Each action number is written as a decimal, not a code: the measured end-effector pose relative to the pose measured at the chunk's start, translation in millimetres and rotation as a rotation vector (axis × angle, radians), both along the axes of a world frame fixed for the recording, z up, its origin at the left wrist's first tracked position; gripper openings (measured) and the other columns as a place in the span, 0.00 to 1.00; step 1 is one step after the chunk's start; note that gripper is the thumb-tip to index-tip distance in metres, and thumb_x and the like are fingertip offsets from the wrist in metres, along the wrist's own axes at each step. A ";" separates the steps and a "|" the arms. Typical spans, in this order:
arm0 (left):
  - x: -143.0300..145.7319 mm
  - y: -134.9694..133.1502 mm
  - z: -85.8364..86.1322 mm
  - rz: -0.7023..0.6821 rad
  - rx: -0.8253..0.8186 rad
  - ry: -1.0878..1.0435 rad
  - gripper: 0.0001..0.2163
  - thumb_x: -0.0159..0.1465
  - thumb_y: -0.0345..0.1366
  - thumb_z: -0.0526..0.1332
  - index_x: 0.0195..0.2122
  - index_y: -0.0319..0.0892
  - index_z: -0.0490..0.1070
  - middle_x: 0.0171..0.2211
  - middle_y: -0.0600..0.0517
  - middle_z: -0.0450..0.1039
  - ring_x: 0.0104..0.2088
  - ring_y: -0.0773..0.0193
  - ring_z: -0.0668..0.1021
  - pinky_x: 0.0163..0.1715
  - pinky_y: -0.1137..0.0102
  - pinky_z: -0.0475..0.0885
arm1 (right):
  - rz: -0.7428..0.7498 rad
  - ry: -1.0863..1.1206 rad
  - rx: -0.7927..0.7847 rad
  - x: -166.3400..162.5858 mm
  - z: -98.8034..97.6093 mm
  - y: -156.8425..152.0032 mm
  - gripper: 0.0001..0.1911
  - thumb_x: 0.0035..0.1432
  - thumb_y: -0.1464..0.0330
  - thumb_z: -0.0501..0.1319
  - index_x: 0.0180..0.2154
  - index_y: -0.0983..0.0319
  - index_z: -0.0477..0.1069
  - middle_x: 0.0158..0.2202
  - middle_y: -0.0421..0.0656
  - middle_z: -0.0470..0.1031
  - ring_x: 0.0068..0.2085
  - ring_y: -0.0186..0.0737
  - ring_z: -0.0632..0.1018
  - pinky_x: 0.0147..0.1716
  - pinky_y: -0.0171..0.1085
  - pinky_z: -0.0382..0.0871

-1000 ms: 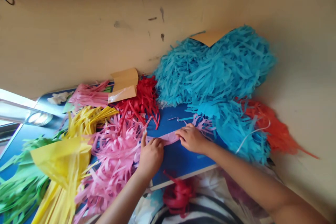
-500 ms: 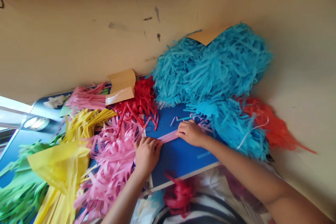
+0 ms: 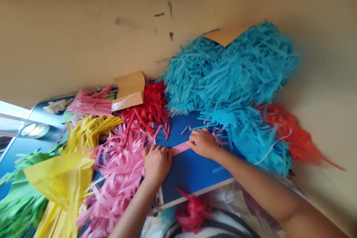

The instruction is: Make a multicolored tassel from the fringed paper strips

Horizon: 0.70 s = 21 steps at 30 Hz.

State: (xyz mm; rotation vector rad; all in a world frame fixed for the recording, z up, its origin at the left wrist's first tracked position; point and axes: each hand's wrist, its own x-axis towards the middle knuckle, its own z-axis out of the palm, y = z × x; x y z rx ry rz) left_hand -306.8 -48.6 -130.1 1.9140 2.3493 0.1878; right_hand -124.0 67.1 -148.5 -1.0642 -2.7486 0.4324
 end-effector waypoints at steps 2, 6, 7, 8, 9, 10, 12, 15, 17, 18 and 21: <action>-0.9 -1.2 -1.4 0.008 -0.007 0.011 0.16 0.67 0.43 0.55 0.26 0.44 0.74 0.28 0.48 0.77 0.38 0.52 0.76 0.42 0.59 0.60 | -0.004 -0.001 0.003 2.1 -2.3 2.9 0.13 0.60 0.65 0.63 0.24 0.62 0.71 0.30 0.41 0.74 0.36 0.39 0.73 0.36 0.38 0.54; -4.1 -7.2 -3.6 0.001 0.106 0.046 0.09 0.66 0.38 0.57 0.41 0.45 0.76 0.40 0.45 0.78 0.43 0.51 0.75 0.47 0.56 0.61 | -0.096 0.042 0.059 13.3 1.2 6.1 0.09 0.61 0.63 0.64 0.32 0.62 0.73 0.34 0.43 0.75 0.38 0.41 0.73 0.37 0.39 0.56; -4.5 -8.7 -2.9 -0.064 0.140 0.051 0.10 0.66 0.35 0.57 0.44 0.47 0.75 0.43 0.46 0.77 0.44 0.51 0.74 0.49 0.55 0.60 | -0.115 0.068 0.103 16.1 4.5 4.5 0.07 0.62 0.65 0.63 0.36 0.62 0.74 0.36 0.44 0.76 0.40 0.42 0.73 0.39 0.40 0.56; -4.6 -9.9 -1.5 -0.148 0.157 0.055 0.11 0.66 0.32 0.57 0.46 0.49 0.75 0.45 0.47 0.77 0.46 0.52 0.74 0.51 0.55 0.59 | -0.092 0.097 0.149 18.2 8.3 1.8 0.06 0.62 0.65 0.62 0.39 0.61 0.74 0.39 0.45 0.76 0.42 0.43 0.73 0.41 0.41 0.56; -4.2 -10.9 0.7 -0.236 0.154 0.055 0.13 0.65 0.29 0.56 0.45 0.51 0.75 0.44 0.49 0.77 0.46 0.53 0.74 0.52 0.55 0.59 | -0.022 0.121 0.191 19.4 12.1 -1.8 0.06 0.63 0.66 0.61 0.41 0.61 0.73 0.41 0.46 0.76 0.43 0.44 0.72 0.43 0.42 0.56; -3.3 -11.5 3.4 -0.308 0.130 0.056 0.14 0.65 0.28 0.56 0.44 0.51 0.76 0.43 0.49 0.78 0.45 0.53 0.74 0.53 0.55 0.59 | 0.088 0.133 0.220 19.7 15.4 -5.7 0.07 0.64 0.66 0.60 0.42 0.60 0.73 0.42 0.46 0.76 0.45 0.45 0.72 0.46 0.44 0.55; -0.2 -12.1 9.7 -0.368 0.090 0.062 0.13 0.64 0.27 0.55 0.44 0.50 0.76 0.40 0.49 0.78 0.44 0.53 0.74 0.53 0.54 0.59 | 0.313 0.123 0.251 17.4 18.3 -11.9 0.06 0.65 0.67 0.58 0.39 0.60 0.74 0.39 0.45 0.77 0.43 0.43 0.72 0.49 0.46 0.53; 5.6 -11.5 16.7 -0.359 0.097 0.072 0.11 0.64 0.31 0.56 0.43 0.46 0.76 0.40 0.47 0.78 0.45 0.51 0.74 0.56 0.51 0.56 | 0.442 0.076 0.311 10.7 13.2 -11.0 0.12 0.66 0.73 0.54 0.33 0.61 0.74 0.32 0.43 0.77 0.37 0.39 0.71 0.50 0.46 0.52; 8.8 -10.1 17.9 -0.335 0.104 0.069 0.09 0.64 0.35 0.56 0.42 0.45 0.76 0.40 0.46 0.78 0.45 0.51 0.74 0.56 0.50 0.55 | 0.462 0.071 0.326 6.7 8.3 -3.7 0.13 0.66 0.74 0.53 0.31 0.62 0.74 0.31 0.43 0.77 0.35 0.38 0.71 0.49 0.45 0.52; 9.9 -9.2 17.5 -0.317 0.102 0.067 0.09 0.64 0.36 0.57 0.41 0.45 0.76 0.40 0.46 0.78 0.46 0.50 0.74 0.56 0.49 0.55 | 0.463 0.071 0.311 4.9 6.9 0.7 0.13 0.66 0.72 0.54 0.31 0.61 0.74 0.31 0.43 0.77 0.35 0.38 0.71 0.48 0.45 0.52; 10.8 -5.6 14.0 -0.261 0.100 0.064 0.09 0.65 0.35 0.56 0.40 0.45 0.76 0.39 0.46 0.79 0.45 0.51 0.74 0.56 0.50 0.55 | 0.413 0.054 0.225 0.1 9.6 9.7 0.12 0.64 0.68 0.57 0.28 0.61 0.74 0.31 0.42 0.77 0.35 0.39 0.71 0.45 0.44 0.52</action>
